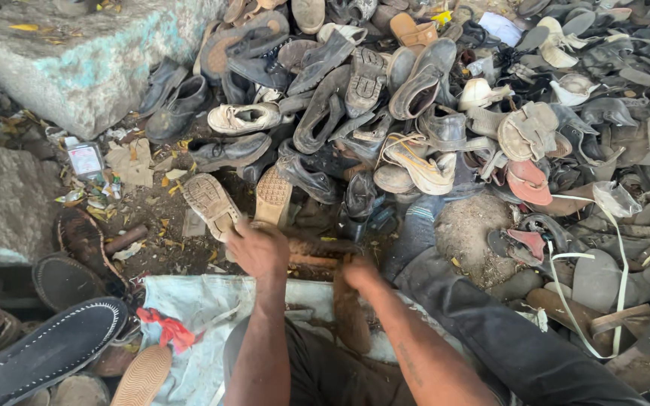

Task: The person uses a utility knife to cut and remove soles and sections of upper material from various old shoes while sitting on a tarp.

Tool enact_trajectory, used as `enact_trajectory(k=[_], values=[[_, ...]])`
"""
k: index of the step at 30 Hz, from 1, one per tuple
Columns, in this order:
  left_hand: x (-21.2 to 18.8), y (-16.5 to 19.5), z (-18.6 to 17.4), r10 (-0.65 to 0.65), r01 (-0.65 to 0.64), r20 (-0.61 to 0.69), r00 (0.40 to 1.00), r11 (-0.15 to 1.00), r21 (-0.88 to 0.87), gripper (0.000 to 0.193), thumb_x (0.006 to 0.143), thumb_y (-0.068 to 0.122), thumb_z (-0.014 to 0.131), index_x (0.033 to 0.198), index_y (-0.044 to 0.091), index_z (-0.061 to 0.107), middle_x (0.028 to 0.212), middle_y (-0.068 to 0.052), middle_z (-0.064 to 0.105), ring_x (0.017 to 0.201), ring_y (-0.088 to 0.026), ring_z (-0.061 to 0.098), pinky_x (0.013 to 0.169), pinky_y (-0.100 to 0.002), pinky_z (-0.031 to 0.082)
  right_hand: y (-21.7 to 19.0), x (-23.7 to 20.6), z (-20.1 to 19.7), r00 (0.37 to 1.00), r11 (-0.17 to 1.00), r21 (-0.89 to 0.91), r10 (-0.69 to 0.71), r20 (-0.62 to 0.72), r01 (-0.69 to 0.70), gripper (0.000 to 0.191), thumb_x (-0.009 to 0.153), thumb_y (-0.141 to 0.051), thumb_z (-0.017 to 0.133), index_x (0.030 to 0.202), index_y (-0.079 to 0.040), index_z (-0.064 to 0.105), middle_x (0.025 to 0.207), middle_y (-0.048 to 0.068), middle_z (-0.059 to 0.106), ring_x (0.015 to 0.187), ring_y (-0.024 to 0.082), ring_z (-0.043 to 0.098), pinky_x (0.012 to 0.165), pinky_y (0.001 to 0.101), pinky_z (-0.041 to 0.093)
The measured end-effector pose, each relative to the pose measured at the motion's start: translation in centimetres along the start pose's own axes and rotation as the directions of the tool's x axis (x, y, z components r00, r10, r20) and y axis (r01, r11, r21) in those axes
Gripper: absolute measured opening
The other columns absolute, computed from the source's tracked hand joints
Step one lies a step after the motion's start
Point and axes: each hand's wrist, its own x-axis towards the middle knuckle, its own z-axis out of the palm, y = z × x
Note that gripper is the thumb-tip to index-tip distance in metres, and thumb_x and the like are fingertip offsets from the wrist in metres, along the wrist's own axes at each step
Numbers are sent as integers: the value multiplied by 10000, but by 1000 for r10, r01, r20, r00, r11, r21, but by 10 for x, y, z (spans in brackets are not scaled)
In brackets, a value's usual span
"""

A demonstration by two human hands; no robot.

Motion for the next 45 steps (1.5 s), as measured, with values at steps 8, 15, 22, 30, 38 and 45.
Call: enact_trajectory(k=[8,15,22,30,38,45], values=[[-40,53,41,418,-490,664,620,867,-88,459,996,537,527,1116,138,721,1005,-155,721,844,-391,698,803,-530,545,7,4,27,967,762,-640,-223,-120,96,410,912,-306,603,1213,-28,625,1101,281,701,1026,449,681,880,538,539],[-26,51,90,190,-550,798,573,811,202,570,1094,526,313,857,171,691,664,-23,703,513,-141,586,538,-368,498,5,2,2,944,804,-514,-326,38,299,360,1044,-319,436,1111,-76,694,977,223,745,859,405,726,787,496,569],[-32,25,135,214,-500,723,657,842,204,588,1075,452,362,695,202,734,753,-91,754,632,-231,718,572,-395,525,18,-14,-28,850,666,-562,-508,140,490,293,994,-305,568,979,-33,675,824,234,698,741,438,676,679,528,519],[-36,18,135,308,-515,654,691,844,147,360,940,352,502,729,181,738,816,-124,768,738,-301,763,636,-452,574,13,-58,-39,899,658,-634,-410,151,406,321,987,-307,602,874,-13,664,699,241,673,638,431,675,639,531,531],[-42,21,127,321,-485,597,735,864,133,396,970,344,498,691,168,718,780,-153,760,690,-320,751,633,-463,579,18,-89,-42,791,504,-704,-597,135,501,290,948,-282,645,824,-21,627,681,228,680,668,453,677,631,565,509],[5,17,91,51,-218,573,818,949,226,423,1013,388,489,858,95,753,926,-198,762,835,-333,757,728,-457,589,40,-138,-52,766,211,-819,-531,362,533,346,783,-236,635,1102,-117,698,802,164,722,708,391,712,643,564,522]])
